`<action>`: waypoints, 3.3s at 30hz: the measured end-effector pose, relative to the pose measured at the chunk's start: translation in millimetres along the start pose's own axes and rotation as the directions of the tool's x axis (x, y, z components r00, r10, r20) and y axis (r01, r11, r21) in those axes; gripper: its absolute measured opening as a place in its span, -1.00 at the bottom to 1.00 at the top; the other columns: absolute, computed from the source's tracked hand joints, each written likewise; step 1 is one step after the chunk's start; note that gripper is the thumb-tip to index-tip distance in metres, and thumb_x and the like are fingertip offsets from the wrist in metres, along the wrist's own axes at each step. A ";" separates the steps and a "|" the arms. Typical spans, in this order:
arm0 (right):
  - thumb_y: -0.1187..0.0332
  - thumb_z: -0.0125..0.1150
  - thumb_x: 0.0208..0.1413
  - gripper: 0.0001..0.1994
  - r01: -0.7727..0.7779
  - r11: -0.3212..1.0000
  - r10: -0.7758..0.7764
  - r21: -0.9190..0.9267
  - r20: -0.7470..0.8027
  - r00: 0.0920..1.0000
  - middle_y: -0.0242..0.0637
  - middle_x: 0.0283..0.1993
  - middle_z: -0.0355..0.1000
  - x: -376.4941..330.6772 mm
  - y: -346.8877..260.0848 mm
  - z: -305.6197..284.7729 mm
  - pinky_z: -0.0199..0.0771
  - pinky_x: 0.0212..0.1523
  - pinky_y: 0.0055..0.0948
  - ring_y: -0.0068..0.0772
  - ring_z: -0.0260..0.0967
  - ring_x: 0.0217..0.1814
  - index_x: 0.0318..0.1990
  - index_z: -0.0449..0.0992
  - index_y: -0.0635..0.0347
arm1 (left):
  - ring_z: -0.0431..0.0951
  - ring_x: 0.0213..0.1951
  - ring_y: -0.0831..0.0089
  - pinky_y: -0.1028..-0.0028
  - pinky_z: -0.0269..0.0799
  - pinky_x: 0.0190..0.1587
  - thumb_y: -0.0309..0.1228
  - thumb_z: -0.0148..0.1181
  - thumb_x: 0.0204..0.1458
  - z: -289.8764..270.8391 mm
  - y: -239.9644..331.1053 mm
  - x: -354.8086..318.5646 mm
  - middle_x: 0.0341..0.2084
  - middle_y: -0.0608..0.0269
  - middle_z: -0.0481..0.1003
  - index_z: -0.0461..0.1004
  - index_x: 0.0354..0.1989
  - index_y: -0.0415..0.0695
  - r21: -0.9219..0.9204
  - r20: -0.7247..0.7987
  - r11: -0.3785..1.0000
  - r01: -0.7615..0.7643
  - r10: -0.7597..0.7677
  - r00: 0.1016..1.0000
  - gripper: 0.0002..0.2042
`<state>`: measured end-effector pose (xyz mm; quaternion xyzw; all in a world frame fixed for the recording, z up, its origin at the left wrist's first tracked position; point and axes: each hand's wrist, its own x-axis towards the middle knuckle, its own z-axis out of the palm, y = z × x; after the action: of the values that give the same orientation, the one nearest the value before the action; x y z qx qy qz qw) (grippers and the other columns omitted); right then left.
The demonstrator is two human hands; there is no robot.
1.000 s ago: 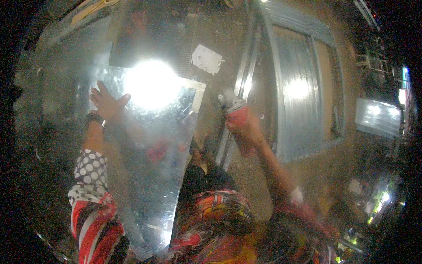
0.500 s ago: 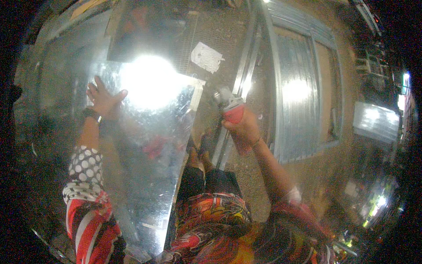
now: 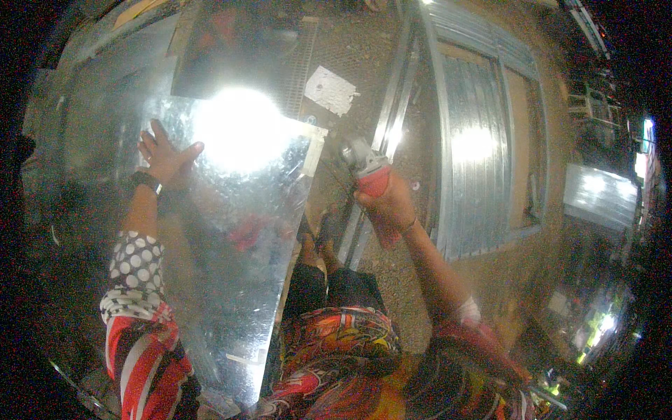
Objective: The person marks a metal frame with a marker, then uses a tape measure and angle grinder to cut a large metal sheet. The person holds the sheet steady with one hand while cutting with the other, producing sparks.
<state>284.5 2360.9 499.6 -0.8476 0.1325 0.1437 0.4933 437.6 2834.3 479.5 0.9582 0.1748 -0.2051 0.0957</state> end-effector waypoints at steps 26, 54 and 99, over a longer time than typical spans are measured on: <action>0.35 0.56 -0.18 -0.49 -0.014 0.998 0.015 -0.067 0.017 1.000 -0.28 -0.16 0.55 2.9 -5.0 -3.6 0.51 -0.03 -0.36 -0.45 0.47 -0.15 -0.03 0.49 0.28 | -0.75 0.44 -0.37 -0.53 -0.38 0.31 0.55 0.36 -0.48 -3.1 3.2 0.9 0.44 -0.48 -0.60 -0.58 0.52 -0.12 -0.048 -0.005 0.999 -0.005 0.005 1.000 0.59; 0.39 0.51 -0.14 -0.47 -0.111 0.960 0.072 0.258 0.153 0.986 -0.39 -0.09 0.54 -4.1 -56.3 -10.6 0.47 0.00 -0.43 -0.57 0.44 -0.07 0.05 0.50 0.24 | -0.58 0.48 -0.37 -0.56 -0.45 0.29 0.60 0.32 -0.54 -10.0 1.5 -3.7 0.47 -0.47 -0.46 -0.50 0.54 -0.13 0.018 -0.109 1.000 -0.012 0.014 0.994 0.59; 0.42 0.43 -0.07 -0.54 0.049 0.953 -0.077 0.299 0.082 0.994 -0.39 -0.07 0.55 5.9 -55.7 -3.5 0.47 0.02 -0.42 -0.55 0.45 -0.08 0.05 0.51 0.26 | -0.61 0.49 -0.31 -0.51 -0.42 0.32 0.56 0.35 -0.50 -19.2 5.1 -5.6 0.48 -0.43 -0.51 -0.53 0.53 -0.12 -0.009 -0.057 1.000 0.009 -0.009 0.998 0.58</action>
<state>310.8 2384.0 543.6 -0.7601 0.1024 0.1457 0.6249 441.6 2832.8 499.6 0.9624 0.1826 -0.1775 0.0940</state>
